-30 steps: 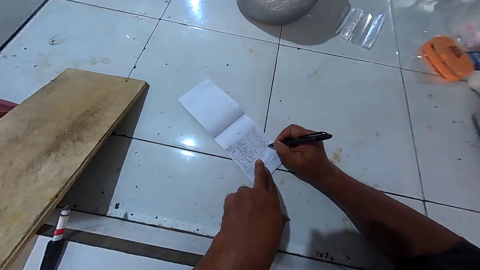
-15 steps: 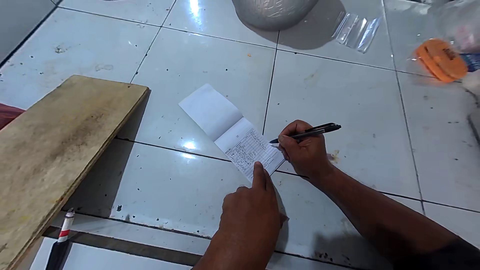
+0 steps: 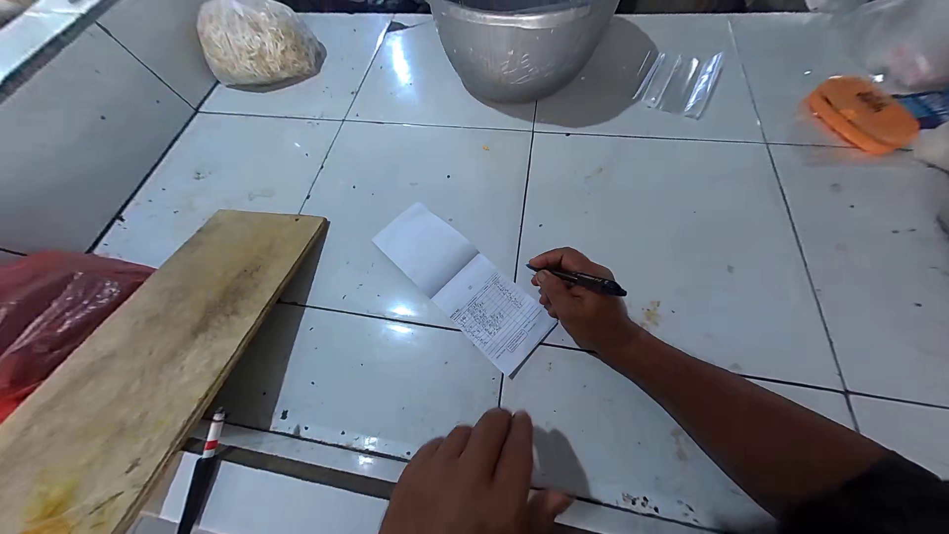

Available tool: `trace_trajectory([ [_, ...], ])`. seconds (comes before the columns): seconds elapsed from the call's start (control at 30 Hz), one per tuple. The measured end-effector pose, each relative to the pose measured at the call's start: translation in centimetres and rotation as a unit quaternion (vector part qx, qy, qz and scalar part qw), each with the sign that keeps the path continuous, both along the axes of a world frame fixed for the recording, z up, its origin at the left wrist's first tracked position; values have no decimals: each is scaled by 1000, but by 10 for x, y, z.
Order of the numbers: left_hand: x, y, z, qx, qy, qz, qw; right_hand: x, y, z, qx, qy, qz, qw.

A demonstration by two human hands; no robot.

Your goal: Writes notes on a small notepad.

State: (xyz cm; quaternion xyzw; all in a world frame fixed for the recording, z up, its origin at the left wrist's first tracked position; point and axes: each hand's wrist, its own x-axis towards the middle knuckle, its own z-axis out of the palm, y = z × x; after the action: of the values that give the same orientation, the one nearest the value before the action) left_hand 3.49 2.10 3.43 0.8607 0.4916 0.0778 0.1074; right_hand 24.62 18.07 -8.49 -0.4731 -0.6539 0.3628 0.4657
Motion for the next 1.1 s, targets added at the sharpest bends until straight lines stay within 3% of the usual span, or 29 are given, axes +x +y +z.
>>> trace_trajectory([
  [0.07,-13,-28,1,-7,-48,55,997,0,-1,0,13,-1,8,1000],
  [0.17,-26,-61,-23,49,-129,112,984,1,-2,10,52,-15,13,998],
  [0.33,-27,-70,-57,176,-205,102,957,3,2,50,193,-3,35,981],
  [0.53,-22,-70,-61,194,-179,123,957,38,-20,131,345,-84,29,934],
  [0.7,-19,-72,-63,217,-137,144,956,74,-70,166,406,-198,-26,892],
  [0.9,-18,-70,-70,254,-124,136,949,109,-150,166,371,-307,-58,875],
  [1.1,-21,-70,-71,275,-136,142,941,127,-220,144,169,-337,-63,924],
])
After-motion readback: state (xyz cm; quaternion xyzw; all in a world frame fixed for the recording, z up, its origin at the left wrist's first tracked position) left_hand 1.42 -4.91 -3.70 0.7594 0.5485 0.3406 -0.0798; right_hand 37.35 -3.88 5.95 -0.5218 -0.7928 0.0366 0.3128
